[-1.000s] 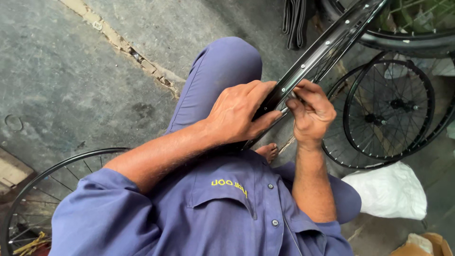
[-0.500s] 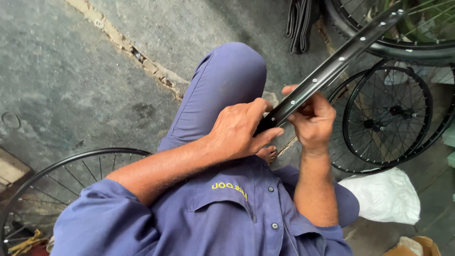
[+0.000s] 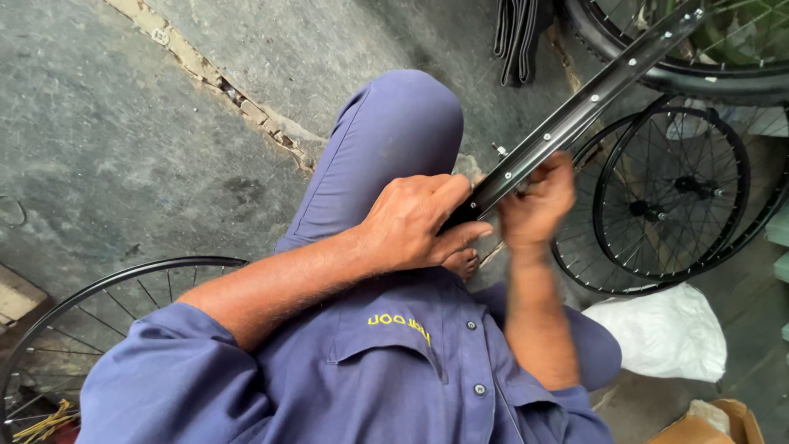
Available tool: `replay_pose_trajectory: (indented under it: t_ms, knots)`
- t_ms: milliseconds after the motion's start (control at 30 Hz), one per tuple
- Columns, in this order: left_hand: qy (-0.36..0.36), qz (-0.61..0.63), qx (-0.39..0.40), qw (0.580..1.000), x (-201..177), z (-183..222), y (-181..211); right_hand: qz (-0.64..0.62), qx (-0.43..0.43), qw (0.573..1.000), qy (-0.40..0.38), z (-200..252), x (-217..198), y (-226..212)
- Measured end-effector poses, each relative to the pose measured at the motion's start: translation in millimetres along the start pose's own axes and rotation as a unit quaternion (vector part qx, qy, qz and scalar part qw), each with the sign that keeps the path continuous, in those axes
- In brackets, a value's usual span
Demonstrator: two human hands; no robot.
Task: The person assembles a bicycle wheel by hand, inserting metal spokes into the rim one at a time and threading small nuts onto them.
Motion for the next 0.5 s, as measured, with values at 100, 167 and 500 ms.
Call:
replay_pose_trajectory:
  t_ms: [100,167,500]
  knots:
    - [0.003,-0.012,0.000,1.000,1.0,2.0,-0.2,0.208,-0.043,0.977,-0.001,8.0,12.5,-10.9]
    - [0.005,-0.007,0.001,1.000,0.5,4.1,-1.6,0.113,0.066,0.980,-0.149,-8.6,10.9,-11.1]
    - [0.005,0.010,-0.001,1.000,2.4,3.5,-4.9,0.345,-0.323,0.881,0.019,21.0,40.2,-93.0]
Point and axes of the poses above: each hand's wrist, its own z-axis away from the middle knuckle, its own x-axis out of the palm, y = z × x, the point moved 10 cm from there along -z, towards the middle knuckle, and after that the axes turned 2 degrees about -z, right-handed, at the moved point
